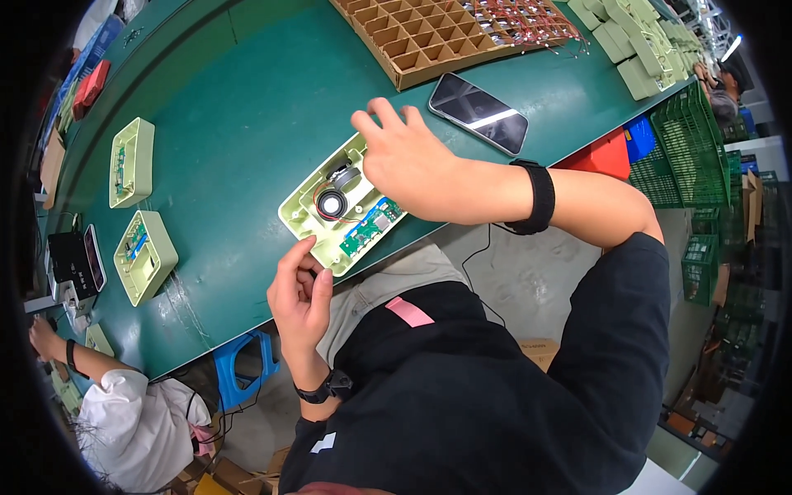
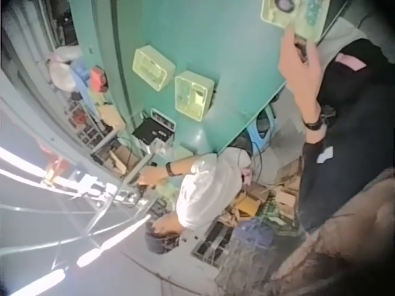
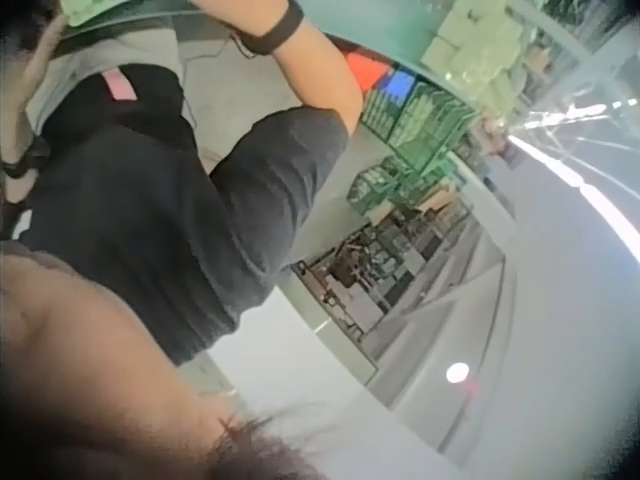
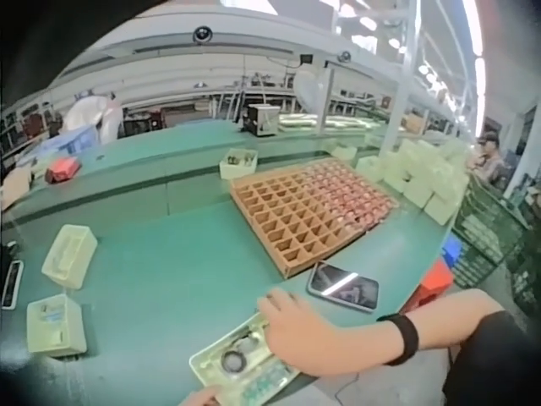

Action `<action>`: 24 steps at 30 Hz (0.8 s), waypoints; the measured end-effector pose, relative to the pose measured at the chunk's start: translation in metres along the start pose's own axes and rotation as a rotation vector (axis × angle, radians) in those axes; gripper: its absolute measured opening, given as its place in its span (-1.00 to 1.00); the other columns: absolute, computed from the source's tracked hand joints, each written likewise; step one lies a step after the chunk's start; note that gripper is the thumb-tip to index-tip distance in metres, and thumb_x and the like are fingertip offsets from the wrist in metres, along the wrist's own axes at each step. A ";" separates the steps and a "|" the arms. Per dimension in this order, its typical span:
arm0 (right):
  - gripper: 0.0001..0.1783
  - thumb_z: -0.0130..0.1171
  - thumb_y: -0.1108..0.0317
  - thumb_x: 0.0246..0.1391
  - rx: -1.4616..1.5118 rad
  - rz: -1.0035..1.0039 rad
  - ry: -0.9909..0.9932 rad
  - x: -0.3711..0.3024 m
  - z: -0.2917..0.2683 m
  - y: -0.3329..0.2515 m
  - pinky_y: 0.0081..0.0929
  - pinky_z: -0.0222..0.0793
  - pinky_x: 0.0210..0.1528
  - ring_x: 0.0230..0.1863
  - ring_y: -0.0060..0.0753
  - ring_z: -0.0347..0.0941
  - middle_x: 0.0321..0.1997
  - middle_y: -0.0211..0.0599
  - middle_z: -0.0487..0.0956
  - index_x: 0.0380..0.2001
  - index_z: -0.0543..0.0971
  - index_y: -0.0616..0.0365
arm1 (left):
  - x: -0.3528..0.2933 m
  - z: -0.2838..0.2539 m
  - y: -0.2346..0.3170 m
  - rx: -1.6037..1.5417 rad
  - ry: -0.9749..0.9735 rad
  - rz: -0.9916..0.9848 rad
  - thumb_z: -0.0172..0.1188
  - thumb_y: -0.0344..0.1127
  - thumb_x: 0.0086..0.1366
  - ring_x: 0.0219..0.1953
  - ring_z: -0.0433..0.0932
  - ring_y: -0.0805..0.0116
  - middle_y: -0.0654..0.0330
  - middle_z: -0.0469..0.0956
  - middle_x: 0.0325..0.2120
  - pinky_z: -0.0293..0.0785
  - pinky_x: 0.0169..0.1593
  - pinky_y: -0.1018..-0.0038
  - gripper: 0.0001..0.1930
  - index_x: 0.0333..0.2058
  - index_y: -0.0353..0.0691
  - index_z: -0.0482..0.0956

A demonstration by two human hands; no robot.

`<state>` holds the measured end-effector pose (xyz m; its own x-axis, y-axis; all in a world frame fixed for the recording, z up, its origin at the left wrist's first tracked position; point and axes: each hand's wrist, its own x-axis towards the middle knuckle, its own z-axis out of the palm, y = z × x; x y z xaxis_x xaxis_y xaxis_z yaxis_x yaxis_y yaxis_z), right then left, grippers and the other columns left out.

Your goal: The person picks up a speaker from a tray, places it into a plastic housing, and presses it down by hand. They then position the speaker's wires and a circuit board into the housing, repeating this process for multiple units.

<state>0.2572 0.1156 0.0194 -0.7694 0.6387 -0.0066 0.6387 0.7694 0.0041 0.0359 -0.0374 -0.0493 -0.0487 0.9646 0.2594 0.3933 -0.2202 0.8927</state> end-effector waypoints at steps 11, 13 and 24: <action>-0.87 0.38 0.52 -0.23 0.216 -0.055 0.335 -0.019 -0.022 0.011 -0.01 0.37 0.22 0.32 0.12 0.32 0.29 0.00 0.49 -0.53 0.62 0.25 | -0.003 0.000 -0.001 0.005 0.009 -0.014 0.40 -0.47 0.23 -0.63 0.29 0.54 0.27 0.56 -0.48 0.21 -0.54 0.53 -0.53 0.13 -0.24 0.59; -0.84 0.41 0.53 -0.20 0.452 -0.037 0.310 -0.026 -0.018 0.011 -0.13 0.43 0.15 0.22 0.03 0.43 0.12 -0.09 0.60 -0.48 0.61 0.23 | -0.002 -0.001 0.001 0.003 0.002 -0.019 0.40 -0.47 0.23 -0.63 0.29 0.54 0.27 0.56 -0.49 0.21 -0.54 0.53 -0.53 0.13 -0.24 0.59; -0.78 0.50 0.53 -0.03 1.000 -0.029 0.249 -0.029 0.007 0.010 -0.35 0.47 -0.07 -0.25 -0.28 0.51 -0.27 -0.38 0.69 -0.26 0.73 0.21 | -0.002 -0.001 -0.001 0.021 -0.004 -0.001 0.39 -0.47 0.24 -0.63 0.29 0.54 0.27 0.58 -0.50 0.19 -0.54 0.55 -0.54 0.14 -0.25 0.58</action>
<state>0.2855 0.1048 0.0130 -0.6918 0.6894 0.2146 0.2464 0.5048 -0.8273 0.0352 -0.0391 -0.0502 -0.0455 0.9654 0.2567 0.4124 -0.2159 0.8851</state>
